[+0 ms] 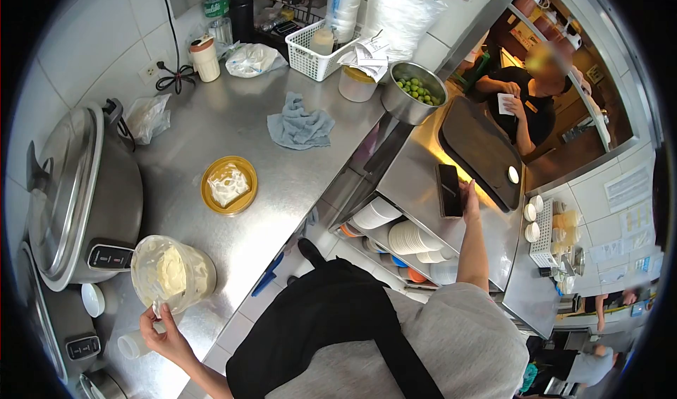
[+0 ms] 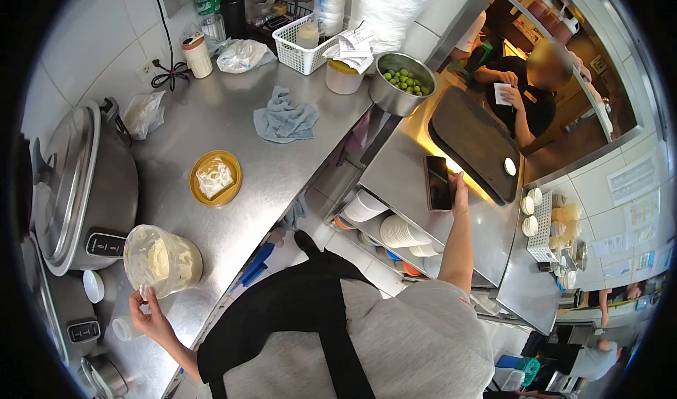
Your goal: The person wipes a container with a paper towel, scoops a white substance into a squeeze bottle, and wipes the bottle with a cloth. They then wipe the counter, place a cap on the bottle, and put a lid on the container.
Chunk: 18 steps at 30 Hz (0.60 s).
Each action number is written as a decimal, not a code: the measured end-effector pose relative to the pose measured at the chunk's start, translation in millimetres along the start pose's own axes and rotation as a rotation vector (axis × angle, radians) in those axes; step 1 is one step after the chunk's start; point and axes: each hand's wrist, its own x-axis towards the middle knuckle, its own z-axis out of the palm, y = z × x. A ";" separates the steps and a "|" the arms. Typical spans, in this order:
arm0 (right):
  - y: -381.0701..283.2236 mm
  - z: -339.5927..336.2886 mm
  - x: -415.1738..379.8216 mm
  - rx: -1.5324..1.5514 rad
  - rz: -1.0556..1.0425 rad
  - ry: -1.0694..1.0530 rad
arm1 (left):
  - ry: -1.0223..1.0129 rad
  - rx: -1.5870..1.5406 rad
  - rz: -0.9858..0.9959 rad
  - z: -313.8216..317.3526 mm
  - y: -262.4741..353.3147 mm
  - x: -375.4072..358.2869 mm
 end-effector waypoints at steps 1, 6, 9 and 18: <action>-0.4 2.6 -2.5 -0.037 -0.010 0.088 | 0.009 -0.011 -0.007 0.8 -1.0 -0.6; 10.0 -6.5 6.1 -0.144 -0.058 0.199 | -0.002 -0.040 -0.031 -0.3 -0.8 -1.8; 13.1 -0.3 9.2 -0.322 -0.247 0.210 | -0.019 0.018 -0.030 -1.2 -1.9 -0.8; -15.4 73.8 -22.9 -1.404 -0.066 0.449 | -0.009 0.033 -0.045 -1.4 2.3 -0.6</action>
